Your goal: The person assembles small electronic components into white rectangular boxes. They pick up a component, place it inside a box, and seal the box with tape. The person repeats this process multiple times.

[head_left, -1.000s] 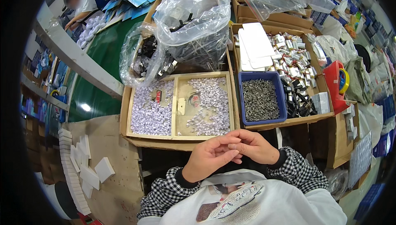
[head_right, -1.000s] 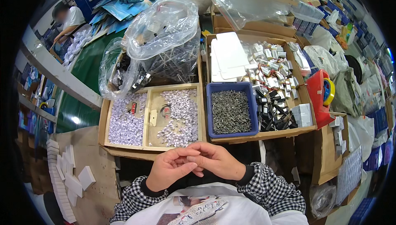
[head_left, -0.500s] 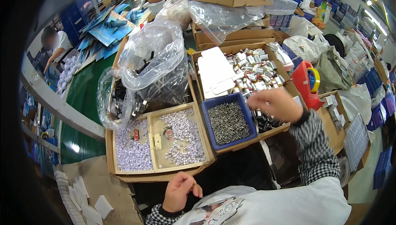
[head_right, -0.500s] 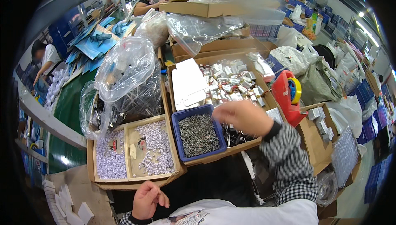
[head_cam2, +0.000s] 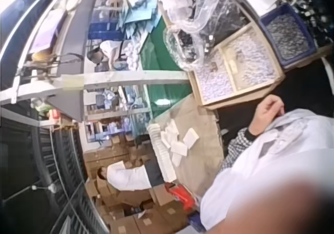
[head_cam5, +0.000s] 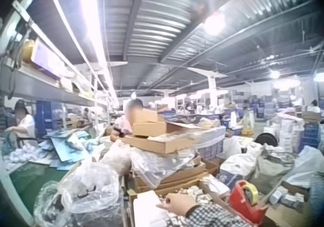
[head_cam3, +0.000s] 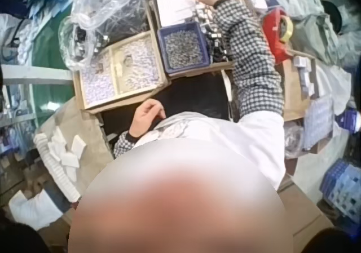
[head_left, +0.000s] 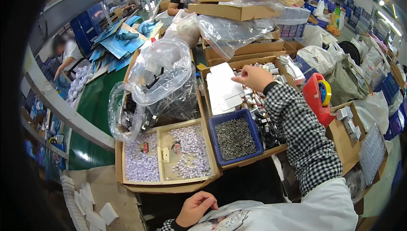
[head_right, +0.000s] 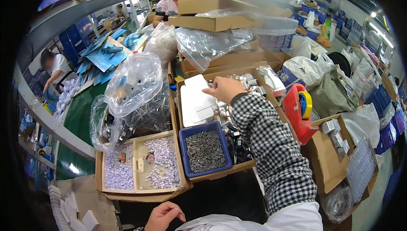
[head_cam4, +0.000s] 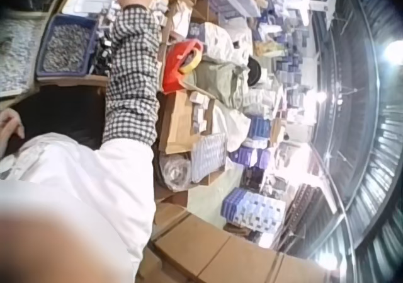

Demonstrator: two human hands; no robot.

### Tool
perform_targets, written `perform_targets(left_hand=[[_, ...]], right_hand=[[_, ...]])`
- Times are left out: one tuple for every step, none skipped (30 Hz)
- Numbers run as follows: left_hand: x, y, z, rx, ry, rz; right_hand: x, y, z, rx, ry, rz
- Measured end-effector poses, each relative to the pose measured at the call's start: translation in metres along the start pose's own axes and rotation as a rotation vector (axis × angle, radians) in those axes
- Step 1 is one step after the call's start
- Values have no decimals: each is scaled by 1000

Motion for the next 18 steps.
perform_targets(left_hand=[[-1, 6, 1, 1, 5, -16], [-2, 11, 1, 4, 6, -34], [-5, 15, -2, 3, 11, -34], [-8, 18, -5, 2, -12, -39], [-10, 21, -8, 2, -34, -46], [-12, 23, -11, 2, -53, -54], [-15, 22, -13, 16, -82, -36], [-18, 20, -15, 28, -107, -18], [-19, 16, -18, 57, -149, -18], [-22, 10, -18, 97, -138, 14], [-23, 3, -20, 149, -144, -3], [-25, -6, -20, 202, -154, -21], [-26, -14, -18, 273, -130, -53], [-27, -23, -15, 342, -47, -110], [-27, -27, -10, 348, -8, -164], [-26, -31, -5, 383, 42, -241], [-24, -33, 2, 402, 77, -222], [-22, -33, 6, 423, 109, -211]], right_hand=[[4, 3, 6, 22, 66, -90], [9, 6, 11, 19, 130, -165], [12, 6, 16, 1, 160, -158], [14, 5, 20, 22, 151, -107], [15, 3, 22, 2, 112, -30], [15, 0, 23, 15, 83, 45], [13, -1, 22, -60, 10, 106], [10, -2, 19, -81, -47, 155], [5, -4, 14, -72, -69, 315], [0, -4, 7, -47, -69, 487], [-8, -4, -8, -130, -118, 620], [-13, -2, -26, -162, -85, 768], [-19, -2, -49, -126, -44, 773], [-16, 3, -73, -38, 14, 878], [-11, 12, -99, -77, 77, 875], [1, 21, -129, -48, 239, 994], [11, 32, -154, -130, 330, 943], [23, 43, -176, -192, 428, 958]])
Point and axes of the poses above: each hand's wrist, its own z-axis towards the middle knuckle, its own x-axis out of the palm, y = z × x, the point moved 2 cm from there along z, towards the middle knuckle, and after that the axes turned 9 degrees about x, right-handed, at the moved point
